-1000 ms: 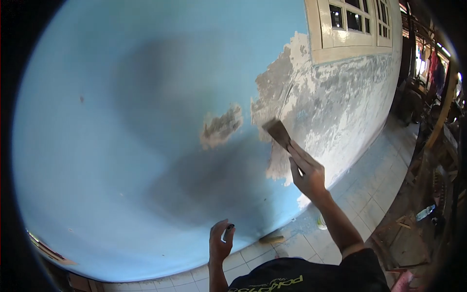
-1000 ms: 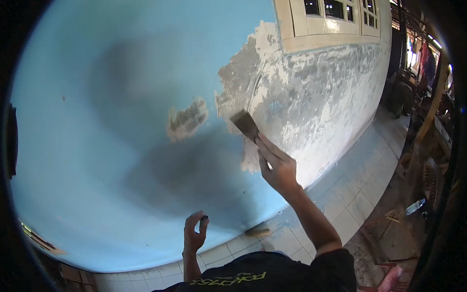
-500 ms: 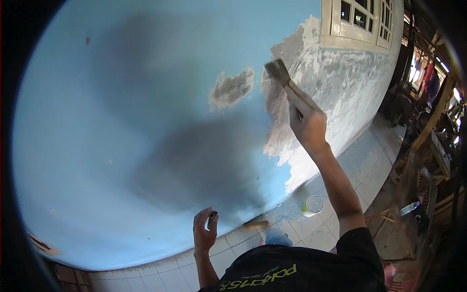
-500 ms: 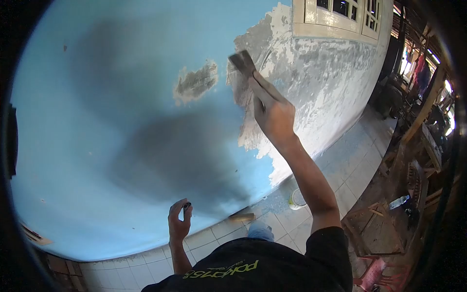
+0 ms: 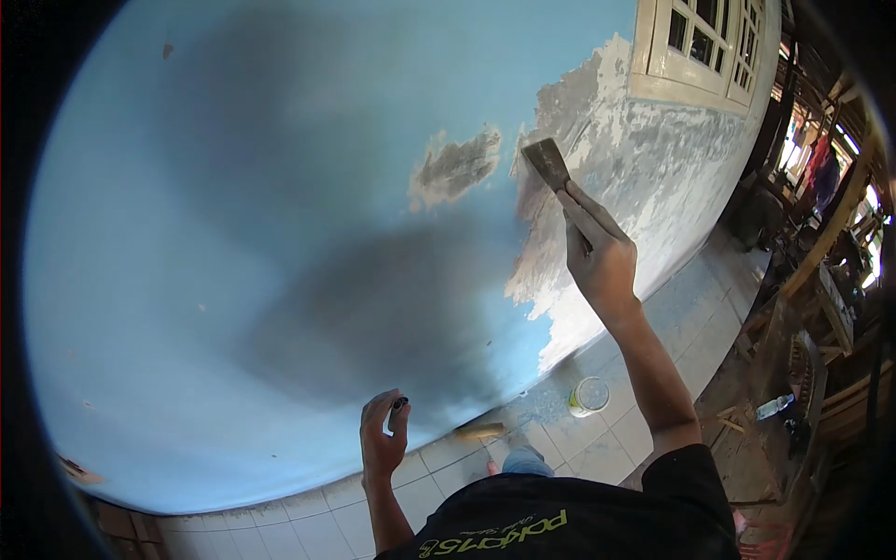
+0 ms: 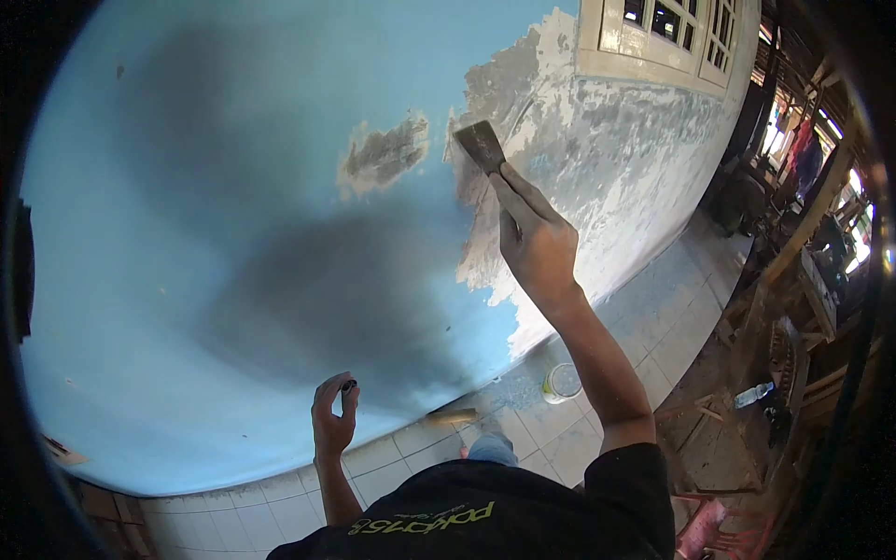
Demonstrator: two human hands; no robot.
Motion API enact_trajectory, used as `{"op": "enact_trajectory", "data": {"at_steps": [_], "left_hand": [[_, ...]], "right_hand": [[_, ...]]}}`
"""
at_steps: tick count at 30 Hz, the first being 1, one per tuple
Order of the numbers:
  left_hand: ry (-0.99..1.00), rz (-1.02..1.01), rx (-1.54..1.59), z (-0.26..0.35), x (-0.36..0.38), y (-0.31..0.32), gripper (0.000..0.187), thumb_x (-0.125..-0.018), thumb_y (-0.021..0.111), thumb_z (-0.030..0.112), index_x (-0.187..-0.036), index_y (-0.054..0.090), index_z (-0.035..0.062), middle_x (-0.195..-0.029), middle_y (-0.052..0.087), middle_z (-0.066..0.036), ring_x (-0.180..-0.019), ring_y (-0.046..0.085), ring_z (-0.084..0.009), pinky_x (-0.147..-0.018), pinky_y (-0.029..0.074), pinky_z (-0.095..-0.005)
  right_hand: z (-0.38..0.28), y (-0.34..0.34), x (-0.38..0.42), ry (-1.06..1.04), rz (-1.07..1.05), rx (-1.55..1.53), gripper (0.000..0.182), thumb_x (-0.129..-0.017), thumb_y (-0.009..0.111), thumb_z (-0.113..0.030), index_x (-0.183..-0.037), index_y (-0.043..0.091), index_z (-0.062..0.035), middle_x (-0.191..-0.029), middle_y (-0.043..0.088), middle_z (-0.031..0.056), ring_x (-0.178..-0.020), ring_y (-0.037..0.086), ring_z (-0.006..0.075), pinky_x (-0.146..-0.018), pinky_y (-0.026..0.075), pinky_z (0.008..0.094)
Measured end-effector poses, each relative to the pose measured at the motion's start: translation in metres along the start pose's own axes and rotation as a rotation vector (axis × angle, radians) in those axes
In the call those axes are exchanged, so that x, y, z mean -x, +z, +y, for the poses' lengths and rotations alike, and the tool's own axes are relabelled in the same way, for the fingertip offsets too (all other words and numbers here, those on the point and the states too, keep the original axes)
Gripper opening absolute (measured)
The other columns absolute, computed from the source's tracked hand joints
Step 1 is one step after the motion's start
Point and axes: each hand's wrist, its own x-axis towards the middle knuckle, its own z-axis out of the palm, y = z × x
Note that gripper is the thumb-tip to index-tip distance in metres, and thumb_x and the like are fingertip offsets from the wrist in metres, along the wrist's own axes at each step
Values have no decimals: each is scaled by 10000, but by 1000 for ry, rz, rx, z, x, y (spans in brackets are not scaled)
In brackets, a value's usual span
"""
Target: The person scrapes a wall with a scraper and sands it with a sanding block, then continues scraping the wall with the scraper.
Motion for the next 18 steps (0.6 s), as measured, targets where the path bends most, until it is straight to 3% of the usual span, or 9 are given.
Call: {"op": "enact_trajectory", "data": {"at_steps": [6,8,12,18], "left_hand": [[-22,-3,16,8,-9,2,218,-873,684,78,-1078,665,6,-1096,680,-147,-1053,624,-317,-913,493,-401],[6,12,14,9,-12,0,213,-874,681,73,-1077,666,9,-1098,680,-144,-1070,620,-317,-918,494,-401],[-57,38,61,3,-13,-1,195,-880,673,74,-1067,671,16,-1101,678,-137,-1082,619,-311,-912,499,-404],[7,106,-63,0,-20,-5,159,-889,668,82,-1031,683,13,-1204,621,-154,-1093,614,-315,-885,516,-405]], "right_hand": [[0,-1,-9,-4,43,-5,269,-859,622,41,-1106,705,-24,-1173,680,145,-1004,697,277,-786,592,320],[8,1,6,-33,17,17,335,-827,618,29,-1134,696,-82,-1193,674,99,-964,700,262,-746,584,325],[3,1,-12,-38,70,18,350,-818,620,32,-1139,695,-86,-1198,671,102,-966,700,261,-745,583,321],[5,3,-2,-47,29,43,340,-826,607,37,-1135,693,-75,-1202,671,93,-958,702,256,-740,581,319]]}}
